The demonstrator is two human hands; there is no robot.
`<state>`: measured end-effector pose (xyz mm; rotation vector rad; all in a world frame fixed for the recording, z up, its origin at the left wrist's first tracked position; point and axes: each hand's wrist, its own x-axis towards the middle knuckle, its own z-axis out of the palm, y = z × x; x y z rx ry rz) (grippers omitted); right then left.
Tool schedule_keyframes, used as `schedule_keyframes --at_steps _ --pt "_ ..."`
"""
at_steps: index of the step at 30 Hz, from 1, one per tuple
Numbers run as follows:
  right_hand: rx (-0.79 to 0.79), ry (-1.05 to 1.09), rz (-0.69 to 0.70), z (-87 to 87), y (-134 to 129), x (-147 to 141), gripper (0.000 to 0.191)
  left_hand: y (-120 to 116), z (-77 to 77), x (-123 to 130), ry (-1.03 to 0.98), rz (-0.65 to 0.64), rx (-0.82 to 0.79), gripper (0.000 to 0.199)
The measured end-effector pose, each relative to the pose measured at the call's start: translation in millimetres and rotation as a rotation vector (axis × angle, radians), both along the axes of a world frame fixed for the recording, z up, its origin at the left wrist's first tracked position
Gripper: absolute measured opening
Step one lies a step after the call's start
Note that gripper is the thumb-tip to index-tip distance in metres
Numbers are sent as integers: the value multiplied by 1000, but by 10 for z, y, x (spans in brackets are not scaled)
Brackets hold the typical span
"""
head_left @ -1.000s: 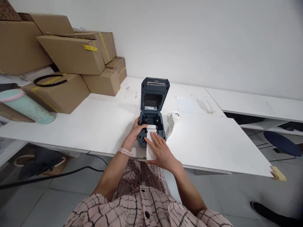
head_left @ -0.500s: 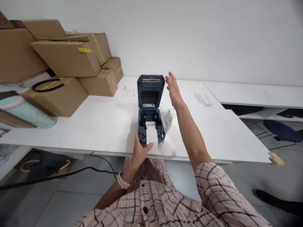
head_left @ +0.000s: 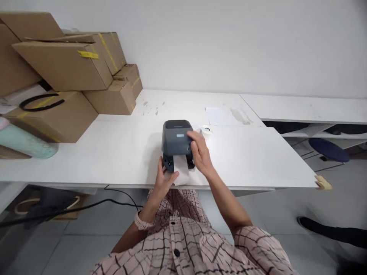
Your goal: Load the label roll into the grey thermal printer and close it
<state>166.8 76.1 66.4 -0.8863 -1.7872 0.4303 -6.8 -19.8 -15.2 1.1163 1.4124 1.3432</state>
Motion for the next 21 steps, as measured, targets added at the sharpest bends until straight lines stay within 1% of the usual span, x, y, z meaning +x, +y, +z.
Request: schedule_keyframes --at_steps 3,5,7,8,10,12,14,16,18,21 --pt "-47 -19 -29 -312 -257 -84 35 108 153 -48 -56 91 -11 91" --pt "-110 24 -79 -425 -371 -114 34 222 263 -57 -79 150 -43 90" --pt "-233 115 -128 -467 -442 -109 40 336 347 -43 -134 151 -106 93" --pt "-327 172 -133 -470 -459 -92 49 383 373 -30 -172 128 -136 93" --pt "-555 281 -73 -463 -455 -37 68 445 397 -3 -249 54 -168 87" --pt "-758 361 23 -466 -415 25 81 466 389 13 -290 3 -166 80" --pt "-857 400 86 -498 -367 62 85 466 363 11 -292 -4 -158 75" --pt "-855 411 88 -567 -331 60 86 475 330 -10 -267 4 -159 74" --pt "-808 406 59 -658 -311 25 84 509 300 -47 -223 10 -150 74" --pt "-732 409 0 -778 -296 -29 84 592 279 -121 -163 4 -121 80"
